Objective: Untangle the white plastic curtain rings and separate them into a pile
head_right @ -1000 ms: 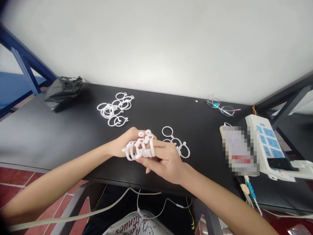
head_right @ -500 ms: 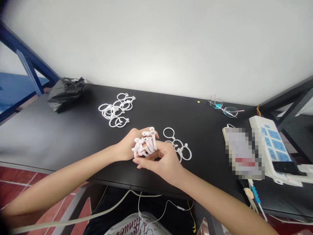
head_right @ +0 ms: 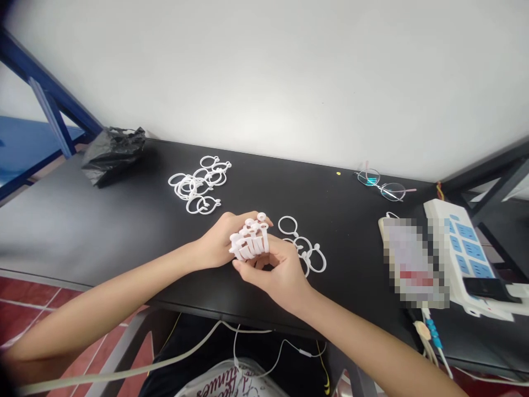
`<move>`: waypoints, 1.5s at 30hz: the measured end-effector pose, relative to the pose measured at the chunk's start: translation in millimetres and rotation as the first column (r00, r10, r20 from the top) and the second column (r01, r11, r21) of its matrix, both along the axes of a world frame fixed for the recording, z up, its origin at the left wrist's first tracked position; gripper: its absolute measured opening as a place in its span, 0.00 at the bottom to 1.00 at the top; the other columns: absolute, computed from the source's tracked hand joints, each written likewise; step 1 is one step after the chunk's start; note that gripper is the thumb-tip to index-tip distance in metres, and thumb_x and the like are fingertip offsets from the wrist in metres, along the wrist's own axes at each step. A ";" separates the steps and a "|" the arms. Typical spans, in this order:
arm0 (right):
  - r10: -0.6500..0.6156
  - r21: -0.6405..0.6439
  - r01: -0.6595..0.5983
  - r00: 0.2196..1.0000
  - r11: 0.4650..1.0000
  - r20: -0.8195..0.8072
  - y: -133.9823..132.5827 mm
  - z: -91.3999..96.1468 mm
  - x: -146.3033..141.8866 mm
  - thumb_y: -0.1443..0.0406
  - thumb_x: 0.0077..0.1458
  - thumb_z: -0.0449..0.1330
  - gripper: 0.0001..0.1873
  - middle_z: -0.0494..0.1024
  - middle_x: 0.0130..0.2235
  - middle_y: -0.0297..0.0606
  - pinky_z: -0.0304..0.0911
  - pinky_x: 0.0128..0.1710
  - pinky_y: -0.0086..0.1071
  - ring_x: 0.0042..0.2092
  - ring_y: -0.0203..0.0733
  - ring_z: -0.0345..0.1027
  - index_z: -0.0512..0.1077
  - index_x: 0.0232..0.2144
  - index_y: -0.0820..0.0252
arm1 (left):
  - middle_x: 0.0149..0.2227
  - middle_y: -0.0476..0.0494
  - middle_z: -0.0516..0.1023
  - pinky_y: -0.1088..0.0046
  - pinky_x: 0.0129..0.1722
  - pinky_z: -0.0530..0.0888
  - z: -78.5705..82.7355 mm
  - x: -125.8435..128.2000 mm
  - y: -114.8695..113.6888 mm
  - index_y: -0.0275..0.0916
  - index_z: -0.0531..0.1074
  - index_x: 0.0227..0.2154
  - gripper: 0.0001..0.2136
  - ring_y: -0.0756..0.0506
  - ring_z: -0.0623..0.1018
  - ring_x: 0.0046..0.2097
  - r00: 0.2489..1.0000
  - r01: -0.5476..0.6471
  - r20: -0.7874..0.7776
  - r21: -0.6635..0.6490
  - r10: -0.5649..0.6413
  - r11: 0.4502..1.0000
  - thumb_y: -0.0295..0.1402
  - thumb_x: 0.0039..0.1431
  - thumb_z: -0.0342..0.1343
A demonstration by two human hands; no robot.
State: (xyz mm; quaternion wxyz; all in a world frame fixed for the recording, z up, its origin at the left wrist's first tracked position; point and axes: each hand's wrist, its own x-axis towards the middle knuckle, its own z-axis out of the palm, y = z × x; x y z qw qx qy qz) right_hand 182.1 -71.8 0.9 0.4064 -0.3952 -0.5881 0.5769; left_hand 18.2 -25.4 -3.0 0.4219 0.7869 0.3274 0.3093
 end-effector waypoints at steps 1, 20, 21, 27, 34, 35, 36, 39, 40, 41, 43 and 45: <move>0.022 -0.013 -0.022 1.000 1.000 -0.009 0.6 -0.2 0.3 0.65 0.50 0.68 0.05 0.77 0.25 0.34 0.68 0.21 0.28 0.24 0.35 0.69 0.76 0.27 0.59 | 0.26 0.52 0.76 0.80 0.27 0.68 0.6 -1.1 0.7 0.36 0.71 0.40 0.10 0.53 0.73 0.26 1.000 0.025 0.010 -0.004 -0.025 1.000 0.24 0.56 0.50; 0.186 0.422 -0.249 0.965 0.872 0.185 7.2 4.3 16.3 0.68 0.58 0.62 0.03 0.80 0.30 0.36 0.70 0.37 0.31 0.34 0.38 0.74 0.77 0.32 0.60 | 0.31 0.47 0.77 0.76 0.31 0.70 8.6 -9.0 9.0 0.35 0.73 0.33 0.06 0.50 0.75 0.31 0.975 0.210 0.091 -0.106 -0.200 0.972 0.31 0.59 0.53; 0.193 0.412 -0.255 0.963 0.875 0.187 7.3 4.4 16.6 0.68 0.59 0.61 0.04 0.79 0.29 0.36 0.70 0.38 0.31 0.34 0.38 0.74 0.77 0.32 0.60 | 0.31 0.46 0.77 0.76 0.32 0.70 7.9 -9.0 9.5 0.35 0.72 0.33 0.06 0.49 0.75 0.32 0.975 0.212 0.092 -0.105 -0.203 0.971 0.31 0.59 0.53; 0.222 0.234 -0.239 0.970 0.943 0.094 4.2 0.2 17.5 0.67 0.57 0.64 0.05 0.80 0.33 0.36 0.73 0.36 0.31 0.33 0.37 0.75 0.75 0.38 0.58 | 0.27 0.49 0.73 0.78 0.29 0.67 4.5 -8.9 11.1 0.34 0.71 0.31 0.05 0.52 0.71 0.28 0.980 0.193 0.074 -0.088 -0.187 0.977 0.28 0.58 0.51; -0.079 0.162 0.082 0.997 0.983 -0.022 20.6 4.8 27.8 0.60 0.59 0.62 0.11 0.79 0.34 0.37 0.71 0.29 0.29 0.30 0.36 0.73 0.76 0.44 0.54 | 0.27 0.49 0.72 0.79 0.30 0.65 41.8 -55.4 32.0 0.33 0.72 0.32 0.07 0.51 0.69 0.29 0.979 0.113 -0.173 0.039 -0.104 0.993 0.27 0.56 0.49; -0.137 0.159 0.139 0.990 0.978 -0.019 24.3 6.1 30.3 0.59 0.60 0.61 0.11 0.79 0.32 0.37 0.70 0.28 0.28 0.28 0.35 0.72 0.77 0.43 0.55 | 0.27 0.48 0.73 0.78 0.30 0.65 50.1 -68.2 37.7 0.32 0.73 0.31 0.08 0.51 0.69 0.29 0.970 0.063 -0.237 0.070 -0.044 0.996 0.27 0.55 0.49; -0.193 0.150 0.194 0.981 0.969 -0.015 27.8 7.0 32.8 0.58 0.60 0.61 0.10 0.79 0.30 0.37 0.70 0.27 0.28 0.27 0.35 0.71 0.77 0.41 0.55 | 0.26 0.48 0.73 0.78 0.30 0.64 58.0 -81.3 43.6 0.33 0.72 0.28 0.08 0.51 0.69 0.28 0.953 -0.002 -0.302 0.101 0.033 0.995 0.27 0.54 0.48; -0.322 0.096 0.321 0.947 0.942 0.000 36.7 6.2 38.8 0.57 0.58 0.63 0.11 0.79 0.31 0.38 0.70 0.27 0.28 0.28 0.35 0.70 0.78 0.38 0.56 | 0.23 0.50 0.72 0.78 0.27 0.63 74.1 -115.3 60.8 0.34 0.72 0.25 0.07 0.51 0.68 0.26 0.876 -0.004 -0.483 0.017 0.012 1.000 0.28 0.51 0.48; -0.349 0.077 0.348 0.937 0.934 0.006 39.0 5.2 40.0 0.57 0.57 0.63 0.11 0.79 0.33 0.39 0.70 0.27 0.28 0.29 0.35 0.70 0.78 0.38 0.56 | 0.23 0.50 0.71 0.78 0.27 0.63 75.7 -122.8 66.2 0.35 0.71 0.24 0.07 0.51 0.68 0.25 0.852 -0.010 -0.523 -0.014 0.001 1.000 0.27 0.49 0.48; -0.368 0.060 0.367 0.930 0.928 0.011 41.0 4.2 40.8 0.57 0.56 0.63 0.11 0.80 0.34 0.39 0.70 0.27 0.28 0.29 0.35 0.70 0.78 0.37 0.56 | 0.23 0.51 0.71 0.78 0.27 0.63 75.2 -128.1 71.4 0.35 0.71 0.24 0.07 0.51 0.68 0.25 0.829 -0.031 -0.560 -0.020 0.015 0.999 0.27 0.47 0.48; -0.389 0.033 0.389 0.921 0.921 0.013 43.8 2.8 41.2 0.57 0.55 0.64 0.11 0.80 0.37 0.40 0.69 0.27 0.28 0.30 0.35 0.70 0.78 0.37 0.57 | 0.23 0.51 0.71 0.78 0.27 0.62 69.0 -132.0 81.0 0.36 0.71 0.22 0.07 0.50 0.68 0.26 0.782 -0.086 -0.617 0.022 0.081 0.996 0.26 0.44 0.48; -0.390 0.013 0.390 0.921 0.921 0.013 45.5 2.7 40.8 0.58 0.54 0.64 0.10 0.80 0.38 0.41 0.69 0.27 0.28 0.29 0.34 0.70 0.78 0.36 0.57 | 0.22 0.51 0.70 0.77 0.27 0.62 59.3 -129.9 88.7 0.37 0.70 0.21 0.06 0.50 0.69 0.27 0.751 -0.131 -0.651 0.013 0.108 0.991 0.27 0.42 0.48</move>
